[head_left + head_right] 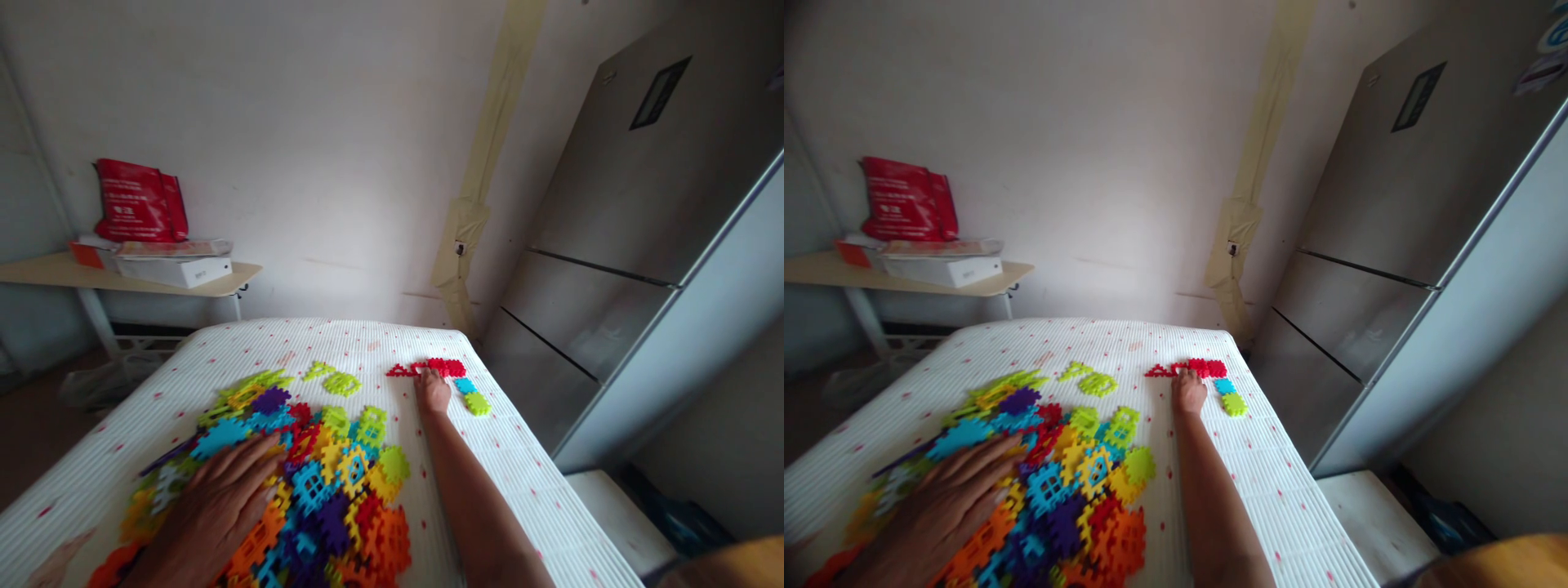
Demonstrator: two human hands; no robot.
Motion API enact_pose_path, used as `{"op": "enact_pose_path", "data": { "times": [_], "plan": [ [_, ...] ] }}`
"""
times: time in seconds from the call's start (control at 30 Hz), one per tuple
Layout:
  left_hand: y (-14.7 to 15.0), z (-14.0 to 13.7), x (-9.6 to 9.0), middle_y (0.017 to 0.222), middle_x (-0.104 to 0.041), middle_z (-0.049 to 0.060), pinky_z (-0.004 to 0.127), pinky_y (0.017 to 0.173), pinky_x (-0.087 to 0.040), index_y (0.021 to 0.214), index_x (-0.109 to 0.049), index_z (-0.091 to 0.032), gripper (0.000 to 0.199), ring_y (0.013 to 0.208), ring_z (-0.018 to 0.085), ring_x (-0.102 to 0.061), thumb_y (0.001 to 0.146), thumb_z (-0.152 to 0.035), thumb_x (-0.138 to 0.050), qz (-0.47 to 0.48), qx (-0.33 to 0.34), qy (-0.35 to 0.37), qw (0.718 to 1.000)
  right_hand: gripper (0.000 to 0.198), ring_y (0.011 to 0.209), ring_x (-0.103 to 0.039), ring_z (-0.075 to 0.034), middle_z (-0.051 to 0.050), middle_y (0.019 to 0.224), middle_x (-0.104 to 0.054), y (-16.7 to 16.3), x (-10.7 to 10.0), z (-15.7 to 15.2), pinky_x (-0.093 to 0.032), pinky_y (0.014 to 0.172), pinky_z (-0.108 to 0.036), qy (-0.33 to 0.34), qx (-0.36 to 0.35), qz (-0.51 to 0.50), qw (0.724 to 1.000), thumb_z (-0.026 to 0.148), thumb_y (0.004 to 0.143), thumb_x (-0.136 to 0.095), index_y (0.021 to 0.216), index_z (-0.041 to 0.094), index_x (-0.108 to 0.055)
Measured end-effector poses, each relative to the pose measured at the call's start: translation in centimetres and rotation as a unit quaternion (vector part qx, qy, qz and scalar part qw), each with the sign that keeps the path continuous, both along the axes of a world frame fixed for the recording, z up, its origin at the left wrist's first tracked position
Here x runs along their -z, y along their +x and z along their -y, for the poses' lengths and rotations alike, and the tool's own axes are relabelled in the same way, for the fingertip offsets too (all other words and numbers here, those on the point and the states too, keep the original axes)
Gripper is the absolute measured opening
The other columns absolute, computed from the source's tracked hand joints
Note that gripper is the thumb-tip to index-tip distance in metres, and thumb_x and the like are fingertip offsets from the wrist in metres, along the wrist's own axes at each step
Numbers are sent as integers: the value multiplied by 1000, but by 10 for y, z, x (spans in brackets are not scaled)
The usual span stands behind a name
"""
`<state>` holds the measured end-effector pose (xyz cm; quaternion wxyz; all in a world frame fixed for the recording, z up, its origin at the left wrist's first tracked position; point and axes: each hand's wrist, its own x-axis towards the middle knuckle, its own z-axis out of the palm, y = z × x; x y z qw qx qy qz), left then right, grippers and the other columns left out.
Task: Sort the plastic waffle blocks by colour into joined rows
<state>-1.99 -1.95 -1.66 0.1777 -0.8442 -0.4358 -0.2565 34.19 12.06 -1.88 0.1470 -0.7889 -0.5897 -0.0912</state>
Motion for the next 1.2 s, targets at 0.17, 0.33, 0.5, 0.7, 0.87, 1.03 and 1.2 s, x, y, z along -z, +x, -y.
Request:
{"op": "enact_pose_path", "data": {
  "times": [0.17, 0.33, 0.5, 0.7, 0.87, 1.03, 1.2],
  "plan": [
    [0, 0, 2, 127, -60, -2, 32, 94, -42, 114, -60, -33, 34, 113, 18, -55, 84, -40, -44, 8, 1, -17, 1000, 25, 83, -62, -18, -10, 98, -65, 0, 2, -2, -43, 66, -25, 1, 1, -4, 1000, 31, 90, -42, 101, 19, -61],
    [0, 0, 1, 127, -59, -1, 33, 97, -40, 115, -60, -34, 34, 115, 19, -54, 84, -40, -47, 8, -11, -41, 999, 25, 86, -61, -18, -10, 100, -64, -3, -6, 6, -42, 66, -24, 1, 1, -14, 1000, 30, 89, -43, 100, 17, -62],
    [1, 3, -1, 130, -57, -1, 37, 99, -39, 115, -60, -33, 33, 118, 21, -51, 85, -36, -47, 0, -28, -61, 998, 20, 80, -61, -15, -6, 95, -65, -15, -15, 21, -40, 64, -22, 14, -38, -47, 998, 28, 87, -46, 93, 19, -64],
    [3, 5, -4, 131, -56, -1, 38, 100, -39, 114, -60, -33, 32, 118, 21, -50, 86, -35, -47, -3, -33, -64, 997, 15, 70, -59, -12, -1, 77, -66, -53, -26, 39, -43, 65, -19, 10, -257, -208, 944, 20, 80, -54, 83, 19, -68],
    [5, 7, -8, 131, -56, 0, 38, 99, -40, 115, -60, -32, 32, 119, 21, -50, 86, -34, -46, -16, -35, -68, 997, 30, 85, -62, -14, -3, 104, -65, -99, -50, 68, -48, 75, -24, -31, -529, -301, 793, 20, 72, -65, 101, 22, -67],
    [3, 7, -3, 132, -56, 1, 39, 100, -40, 118, -58, -31, 35, 120, 22, -50, 86, -34, -47, -6, -36, -65, 997, 26, 101, -58, -16, -3, 105, -67, -132, -63, 90, -42, 91, -28, 15, -590, -221, 777, 13, 72, -64, 95, 23, -68],
    [0, 5, -2, 124, -61, 2, 35, 100, -43, 121, -57, -28, 39, 114, 20, -55, 83, -35, -50, 103, -17, -65, 992, 21, 85, -63, -13, -2, 90, -70, -138, -68, 100, -47, 81, -24, 52, -560, -267, 783, 13, 78, -58, 93, 22, -68]
  ]
}}
